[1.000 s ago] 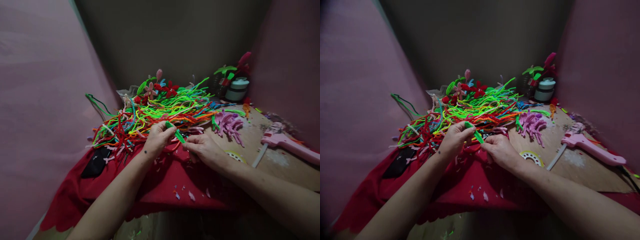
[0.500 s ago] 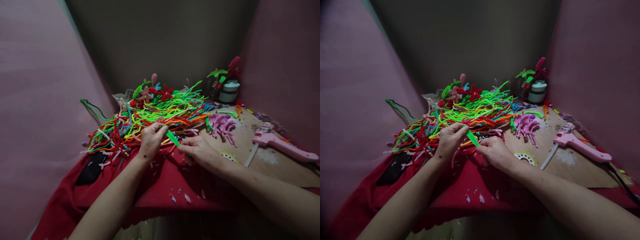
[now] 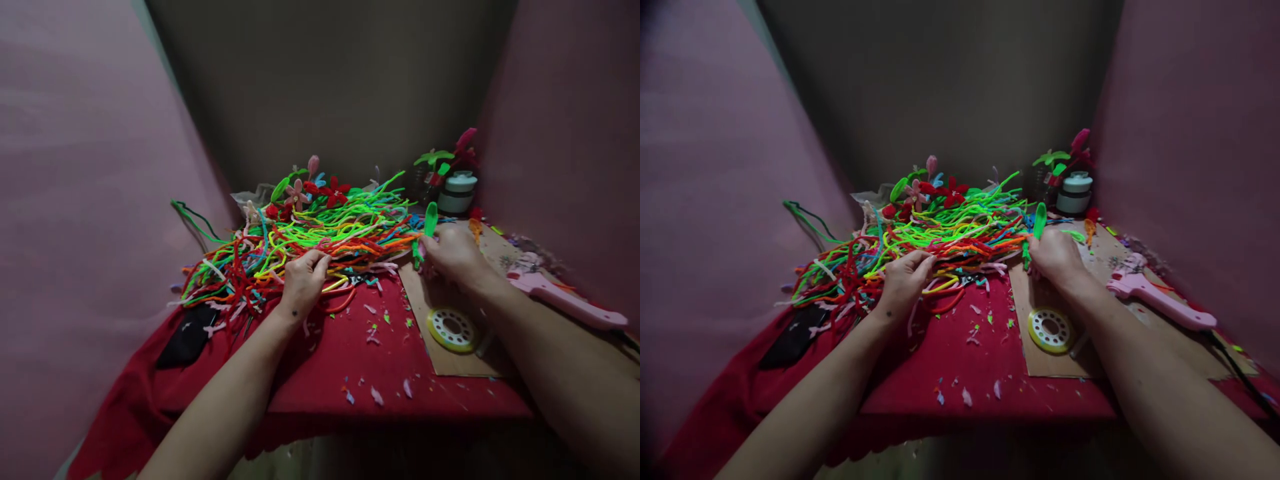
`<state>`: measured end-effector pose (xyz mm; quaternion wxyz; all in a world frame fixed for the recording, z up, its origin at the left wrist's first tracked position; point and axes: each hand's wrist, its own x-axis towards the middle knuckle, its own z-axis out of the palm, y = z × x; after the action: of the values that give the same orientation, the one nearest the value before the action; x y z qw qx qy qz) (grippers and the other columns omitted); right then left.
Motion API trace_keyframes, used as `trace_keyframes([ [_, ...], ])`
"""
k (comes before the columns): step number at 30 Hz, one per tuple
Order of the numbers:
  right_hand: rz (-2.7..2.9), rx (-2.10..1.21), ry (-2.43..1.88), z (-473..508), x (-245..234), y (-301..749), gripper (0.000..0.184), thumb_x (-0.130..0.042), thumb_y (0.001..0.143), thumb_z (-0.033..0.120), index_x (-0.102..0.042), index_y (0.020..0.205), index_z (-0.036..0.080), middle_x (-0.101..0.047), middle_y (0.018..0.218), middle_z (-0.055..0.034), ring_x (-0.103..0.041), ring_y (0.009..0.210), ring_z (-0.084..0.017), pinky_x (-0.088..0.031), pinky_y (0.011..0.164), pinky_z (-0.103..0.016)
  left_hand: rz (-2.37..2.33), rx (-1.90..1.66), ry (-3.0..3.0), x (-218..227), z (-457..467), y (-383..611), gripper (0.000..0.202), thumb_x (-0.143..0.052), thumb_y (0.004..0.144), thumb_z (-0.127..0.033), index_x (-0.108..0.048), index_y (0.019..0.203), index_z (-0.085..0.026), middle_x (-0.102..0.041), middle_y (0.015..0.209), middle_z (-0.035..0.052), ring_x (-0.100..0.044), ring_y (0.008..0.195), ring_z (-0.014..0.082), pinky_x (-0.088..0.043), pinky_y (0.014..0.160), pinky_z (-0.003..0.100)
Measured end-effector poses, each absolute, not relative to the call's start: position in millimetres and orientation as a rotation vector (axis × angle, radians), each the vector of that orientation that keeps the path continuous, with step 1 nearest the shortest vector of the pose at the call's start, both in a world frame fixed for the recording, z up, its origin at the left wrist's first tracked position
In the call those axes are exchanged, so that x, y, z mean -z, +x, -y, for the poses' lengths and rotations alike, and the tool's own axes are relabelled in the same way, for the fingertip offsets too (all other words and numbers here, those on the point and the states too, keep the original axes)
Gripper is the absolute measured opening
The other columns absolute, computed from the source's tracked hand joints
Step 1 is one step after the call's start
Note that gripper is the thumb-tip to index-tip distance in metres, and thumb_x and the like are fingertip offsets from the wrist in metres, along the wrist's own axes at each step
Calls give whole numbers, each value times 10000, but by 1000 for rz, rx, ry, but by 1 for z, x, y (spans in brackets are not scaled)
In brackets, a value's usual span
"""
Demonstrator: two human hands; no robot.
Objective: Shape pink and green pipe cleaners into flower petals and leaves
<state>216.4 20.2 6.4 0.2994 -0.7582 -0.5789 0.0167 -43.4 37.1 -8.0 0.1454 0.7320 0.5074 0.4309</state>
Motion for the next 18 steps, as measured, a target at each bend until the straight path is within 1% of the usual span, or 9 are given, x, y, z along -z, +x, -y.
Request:
trace_keyframes([
  [2,1509,69,-2152,-19,-8,216,431,-437,803,407,-677,796,49,-653,747,-244,-621,747,-327,-393,611,-353,-1500,-1252,2109,7,-39,-46,221,-503,784,-301,-658,741,-149,-628,636,11,-549,595,106,-392,582,199],
  [3,1492,135,-2216,-18,-9,215,468,-415,811,440,-677,865,55,-657,810,-247,-619,778,-331,-394,623,-359,-1521,-1252,2112,7,-41,-47,220,-504,784,-300,-657,737,-149,-628,632,12,-551,593,108,-392,584,202],
  [5,1490,227,-2253,-13,-12,209,480,-374,829,466,-673,946,109,-667,874,-208,-617,800,-304,-391,631,-344,-1559,-1240,2134,7,-44,-49,212,-506,782,-294,-655,733,-152,-626,625,12,-554,591,113,-394,587,209],
  [6,1517,239,-2216,-10,-13,205,457,-368,836,455,-677,943,135,-676,865,-182,-617,789,-284,-385,627,-328,-1565,-1225,2153,8,-46,-50,203,-508,782,-289,-655,736,-156,-629,629,12,-559,598,117,-397,592,212],
  [8,1605,240,-2097,-4,-14,196,401,-373,844,408,-692,881,167,-686,782,-134,-614,727,-242,-364,604,-296,-1558,-1190,2198,11,-49,-51,177,-511,780,-268,-655,751,-168,-644,658,12,-574,631,125,-407,618,220],
  [10,1694,216,-1979,1,-13,186,357,-386,842,359,-695,823,182,-676,682,-93,-598,639,-205,-342,574,-276,-1513,-1157,2264,14,-49,-50,149,-515,776,-233,-653,770,-180,-661,714,13,-588,682,131,-418,659,227],
  [12,1796,140,-1886,3,-12,177,331,-399,835,326,-689,760,186,-662,631,-67,-577,575,-176,-325,543,-261,-1461,-1123,2354,17,-47,-49,139,-510,778,-199,-648,782,-188,-667,770,15,-592,728,134,-424,699,235],
  [15,1986,-9,-1787,2,-11,167,311,-412,830,296,-681,724,181,-661,640,-58,-574,563,-154,-322,529,-242,-1420,-1057,2516,18,-44,-47,156,-486,783,-151,-638,791,-186,-651,819,26,-577,770,142,-423,725,248],
  [18,2144,-56,-1761,-1,-11,160,270,-439,817,271,-692,776,188,-677,697,-63,-596,620,-159,-338,554,-235,-1471,-1066,2637,15,-44,-49,165,-490,784,-139,-633,851,-186,-632,877,37,-541,856,169,-406,786,290],
])
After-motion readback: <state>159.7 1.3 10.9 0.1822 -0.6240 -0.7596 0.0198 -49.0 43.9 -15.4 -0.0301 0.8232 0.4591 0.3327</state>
